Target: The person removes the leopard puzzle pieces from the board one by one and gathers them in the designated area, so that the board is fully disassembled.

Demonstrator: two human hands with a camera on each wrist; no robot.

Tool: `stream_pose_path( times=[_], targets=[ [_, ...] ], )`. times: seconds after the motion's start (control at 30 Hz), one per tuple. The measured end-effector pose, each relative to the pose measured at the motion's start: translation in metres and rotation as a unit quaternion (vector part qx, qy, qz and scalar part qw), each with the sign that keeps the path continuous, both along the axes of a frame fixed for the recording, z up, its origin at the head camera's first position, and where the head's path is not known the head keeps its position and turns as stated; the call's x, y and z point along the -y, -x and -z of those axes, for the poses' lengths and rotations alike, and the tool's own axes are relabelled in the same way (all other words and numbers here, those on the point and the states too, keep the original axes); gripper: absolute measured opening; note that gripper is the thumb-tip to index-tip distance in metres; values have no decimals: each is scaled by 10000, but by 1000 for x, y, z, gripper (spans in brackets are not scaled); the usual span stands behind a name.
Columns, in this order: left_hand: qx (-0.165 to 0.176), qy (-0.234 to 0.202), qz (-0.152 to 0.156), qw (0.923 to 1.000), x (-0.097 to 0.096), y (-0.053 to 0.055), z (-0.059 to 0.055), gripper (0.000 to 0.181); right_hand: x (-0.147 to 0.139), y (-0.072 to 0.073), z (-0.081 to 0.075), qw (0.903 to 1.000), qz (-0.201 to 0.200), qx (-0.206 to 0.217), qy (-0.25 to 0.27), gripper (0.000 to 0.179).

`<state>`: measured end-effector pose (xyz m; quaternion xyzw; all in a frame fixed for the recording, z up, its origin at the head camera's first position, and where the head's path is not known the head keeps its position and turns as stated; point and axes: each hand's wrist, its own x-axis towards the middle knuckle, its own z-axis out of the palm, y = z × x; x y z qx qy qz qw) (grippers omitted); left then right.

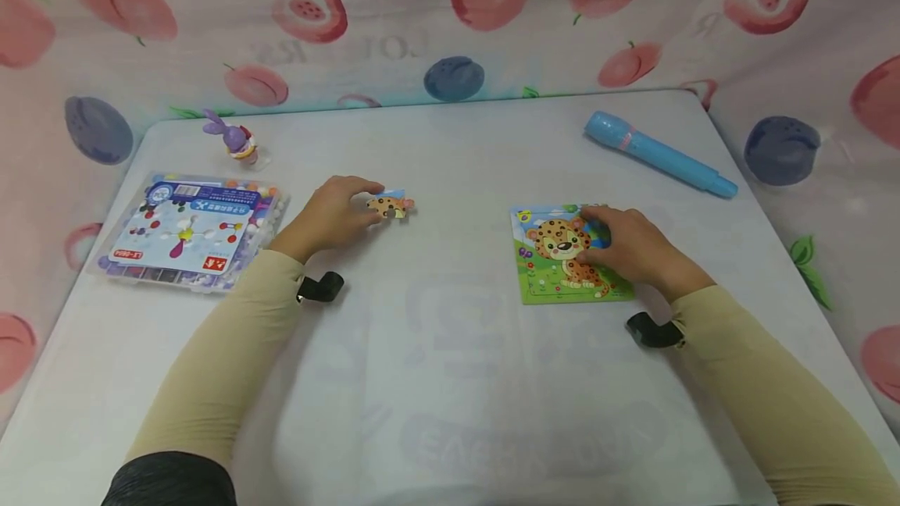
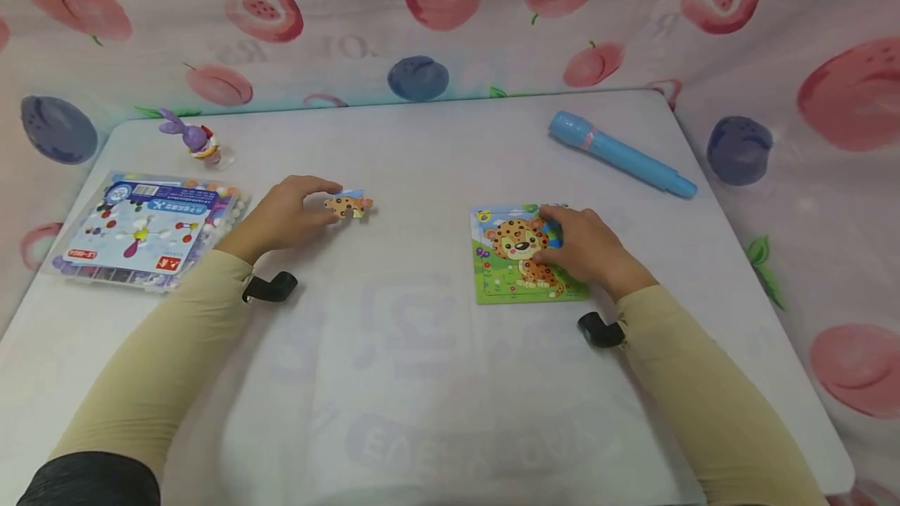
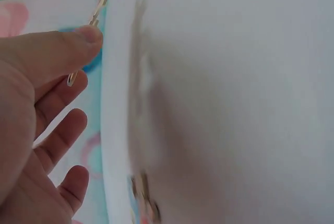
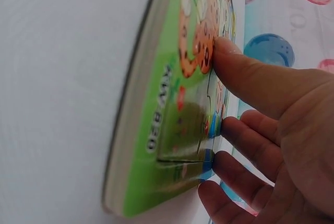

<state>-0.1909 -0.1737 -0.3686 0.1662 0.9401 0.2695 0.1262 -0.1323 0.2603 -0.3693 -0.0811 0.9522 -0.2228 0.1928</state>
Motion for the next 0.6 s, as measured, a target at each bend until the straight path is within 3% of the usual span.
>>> stream_pose_path(
  times=[0.3,0.6],
  targets=[
    [342,61,-386,9986,24,4,8,48,0,0,0,10000,-33,-76,3,75],
    [540,309,-555,9965,27,5,11,50,0,-1,0,10000,7,-18,15,76]
  ],
)
